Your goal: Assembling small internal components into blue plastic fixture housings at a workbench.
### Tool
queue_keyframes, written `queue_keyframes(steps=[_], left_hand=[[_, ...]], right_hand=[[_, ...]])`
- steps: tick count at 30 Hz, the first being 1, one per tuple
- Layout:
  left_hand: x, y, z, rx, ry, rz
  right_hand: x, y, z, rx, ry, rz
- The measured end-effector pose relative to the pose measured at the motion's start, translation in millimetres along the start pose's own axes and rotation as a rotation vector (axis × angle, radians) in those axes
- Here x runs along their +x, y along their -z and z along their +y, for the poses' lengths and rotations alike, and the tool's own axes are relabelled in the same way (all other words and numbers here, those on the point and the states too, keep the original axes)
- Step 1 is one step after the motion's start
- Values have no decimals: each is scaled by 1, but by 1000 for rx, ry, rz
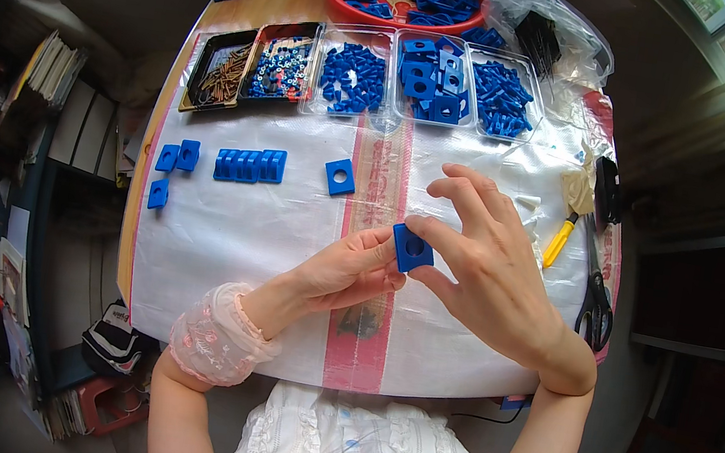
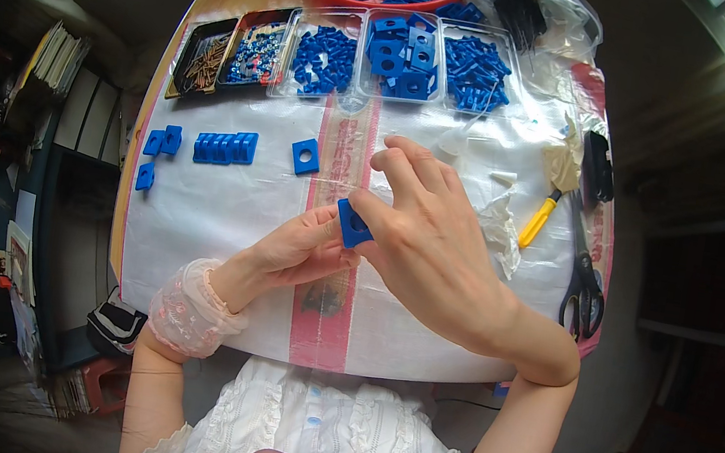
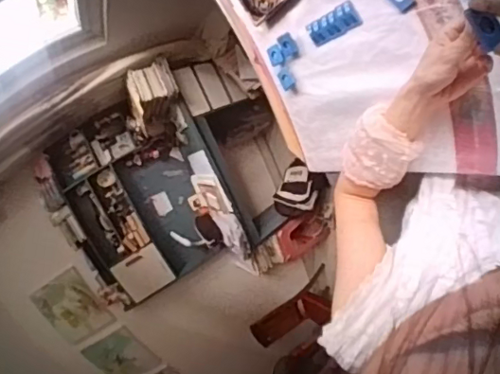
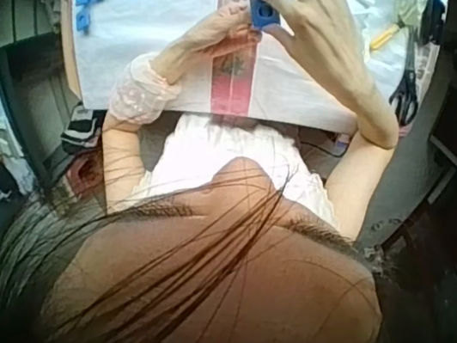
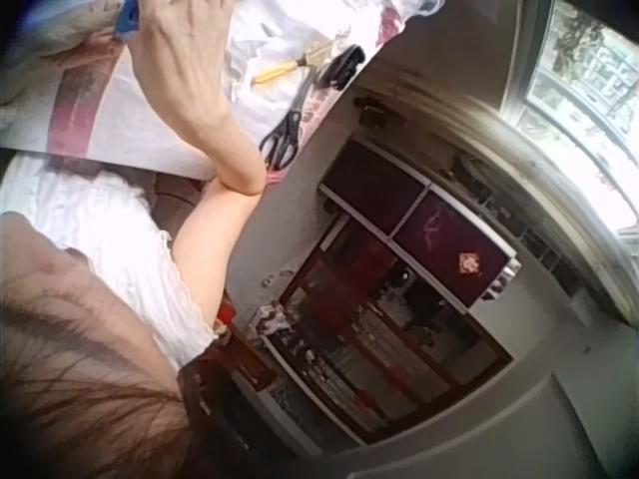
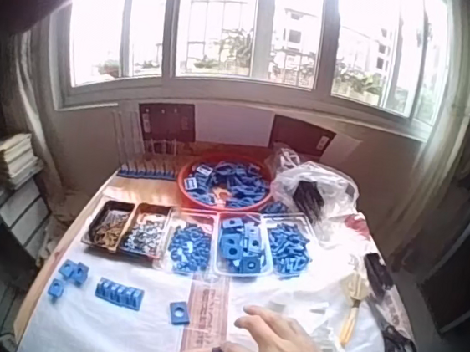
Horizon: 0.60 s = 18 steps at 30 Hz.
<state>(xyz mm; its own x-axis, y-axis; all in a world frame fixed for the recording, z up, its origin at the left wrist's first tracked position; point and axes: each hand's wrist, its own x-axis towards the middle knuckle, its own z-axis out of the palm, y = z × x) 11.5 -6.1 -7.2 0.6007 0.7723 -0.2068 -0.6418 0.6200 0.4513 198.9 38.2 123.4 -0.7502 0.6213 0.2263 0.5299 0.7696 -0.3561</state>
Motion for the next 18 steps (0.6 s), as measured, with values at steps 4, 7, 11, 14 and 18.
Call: queue_keyframes(steps=[4, 7, 11, 14, 18], left_hand=[[0, -2, 1, 4, 3, -3], [0, -3, 2, 10, 1, 0], [0, -3, 2, 15, 3, -3], [-1, -2, 2, 16, 5, -7], [-1, -3, 2, 10, 0, -11]], right_hand=[[0, -2, 0, 37, 21, 53], [0, -3, 1, 44, 24, 52], [0, -1, 0, 19, 13, 24], [0, 0, 0, 7, 11, 11], [0, 0, 0, 5, 10, 11]])
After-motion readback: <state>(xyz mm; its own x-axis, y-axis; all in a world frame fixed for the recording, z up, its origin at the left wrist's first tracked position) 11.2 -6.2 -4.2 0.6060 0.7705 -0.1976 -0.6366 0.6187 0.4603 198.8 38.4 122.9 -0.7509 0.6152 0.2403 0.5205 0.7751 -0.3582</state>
